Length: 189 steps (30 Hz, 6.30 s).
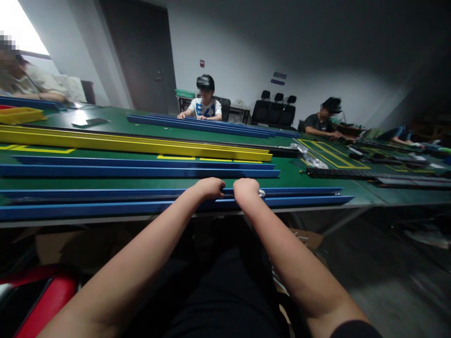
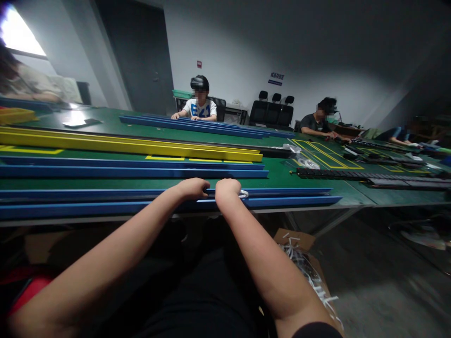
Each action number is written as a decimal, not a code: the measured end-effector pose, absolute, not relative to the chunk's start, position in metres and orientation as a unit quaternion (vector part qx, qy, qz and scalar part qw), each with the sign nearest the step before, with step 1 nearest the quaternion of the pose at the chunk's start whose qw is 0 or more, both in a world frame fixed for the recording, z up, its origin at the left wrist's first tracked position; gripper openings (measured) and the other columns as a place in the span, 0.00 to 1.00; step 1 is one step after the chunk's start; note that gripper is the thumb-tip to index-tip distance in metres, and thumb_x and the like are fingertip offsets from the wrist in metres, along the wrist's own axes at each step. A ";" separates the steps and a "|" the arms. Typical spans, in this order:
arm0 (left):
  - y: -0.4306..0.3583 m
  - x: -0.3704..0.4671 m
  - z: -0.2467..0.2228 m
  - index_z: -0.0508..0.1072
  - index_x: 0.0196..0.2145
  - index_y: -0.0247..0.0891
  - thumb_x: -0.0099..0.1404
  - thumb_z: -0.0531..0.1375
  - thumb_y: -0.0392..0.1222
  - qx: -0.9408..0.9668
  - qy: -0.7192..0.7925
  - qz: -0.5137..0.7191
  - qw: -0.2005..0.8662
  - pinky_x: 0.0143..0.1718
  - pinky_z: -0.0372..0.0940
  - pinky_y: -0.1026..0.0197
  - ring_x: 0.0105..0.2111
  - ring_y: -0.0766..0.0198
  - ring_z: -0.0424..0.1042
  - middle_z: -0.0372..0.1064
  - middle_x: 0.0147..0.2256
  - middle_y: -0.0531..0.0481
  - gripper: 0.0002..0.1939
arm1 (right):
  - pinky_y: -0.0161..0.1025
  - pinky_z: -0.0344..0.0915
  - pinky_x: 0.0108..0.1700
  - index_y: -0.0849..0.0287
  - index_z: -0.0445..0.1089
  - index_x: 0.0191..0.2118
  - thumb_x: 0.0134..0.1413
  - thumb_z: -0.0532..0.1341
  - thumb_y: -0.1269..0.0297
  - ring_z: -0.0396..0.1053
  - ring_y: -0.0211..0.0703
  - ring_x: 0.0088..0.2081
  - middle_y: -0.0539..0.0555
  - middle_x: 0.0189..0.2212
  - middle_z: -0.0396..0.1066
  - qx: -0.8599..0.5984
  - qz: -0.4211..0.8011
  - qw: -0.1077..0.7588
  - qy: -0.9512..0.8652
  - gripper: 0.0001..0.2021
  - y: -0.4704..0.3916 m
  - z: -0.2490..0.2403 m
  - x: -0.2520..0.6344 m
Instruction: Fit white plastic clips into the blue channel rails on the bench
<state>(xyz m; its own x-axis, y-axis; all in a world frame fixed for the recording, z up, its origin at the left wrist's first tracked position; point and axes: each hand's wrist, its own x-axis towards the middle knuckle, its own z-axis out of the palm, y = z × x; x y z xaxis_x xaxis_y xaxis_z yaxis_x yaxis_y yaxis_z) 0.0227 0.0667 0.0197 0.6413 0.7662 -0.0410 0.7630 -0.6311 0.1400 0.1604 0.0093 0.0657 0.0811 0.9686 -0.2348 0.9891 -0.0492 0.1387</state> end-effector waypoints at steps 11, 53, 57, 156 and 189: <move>0.066 0.049 0.013 0.78 0.40 0.42 0.60 0.57 0.55 0.917 0.393 0.012 0.061 0.36 0.64 0.61 0.37 0.56 0.75 0.78 0.39 0.43 0.18 | 0.45 0.69 0.49 0.62 0.76 0.48 0.57 0.61 0.60 0.73 0.55 0.49 0.69 0.48 0.74 0.711 -0.002 0.129 0.691 0.16 0.005 0.067 0.171; 0.081 -0.024 0.016 0.75 0.36 0.44 0.53 0.60 0.52 0.882 0.459 0.013 0.103 0.30 0.59 0.61 0.31 0.59 0.71 0.75 0.33 0.49 0.15 | 0.47 0.70 0.46 0.64 0.78 0.44 0.54 0.58 0.73 0.74 0.55 0.46 0.68 0.45 0.75 0.736 0.027 0.106 0.668 0.15 0.013 0.057 0.181; 0.076 0.007 0.018 0.76 0.38 0.44 0.54 0.60 0.51 0.889 0.449 0.012 0.089 0.33 0.61 0.61 0.34 0.58 0.72 0.76 0.36 0.47 0.16 | 0.47 0.70 0.47 0.64 0.78 0.45 0.54 0.60 0.68 0.74 0.56 0.47 0.69 0.45 0.75 0.734 0.019 0.102 0.671 0.14 0.014 0.057 0.182; 0.078 0.040 0.012 0.76 0.36 0.43 0.57 0.60 0.52 0.919 0.388 0.031 0.056 0.28 0.57 0.62 0.31 0.58 0.73 0.77 0.33 0.47 0.13 | 0.34 0.64 0.40 0.59 0.78 0.41 0.62 0.52 0.46 0.74 0.46 0.41 0.61 0.39 0.78 0.565 -0.010 0.136 0.814 0.24 0.009 0.079 0.212; 0.089 -0.070 0.017 0.74 0.34 0.42 0.55 0.57 0.52 0.885 0.458 0.024 0.085 0.27 0.54 0.63 0.28 0.62 0.68 0.73 0.30 0.51 0.14 | 0.46 0.68 0.47 0.62 0.76 0.47 0.54 0.63 0.49 0.73 0.56 0.47 0.67 0.46 0.75 0.664 0.018 0.125 0.737 0.22 0.017 0.070 0.202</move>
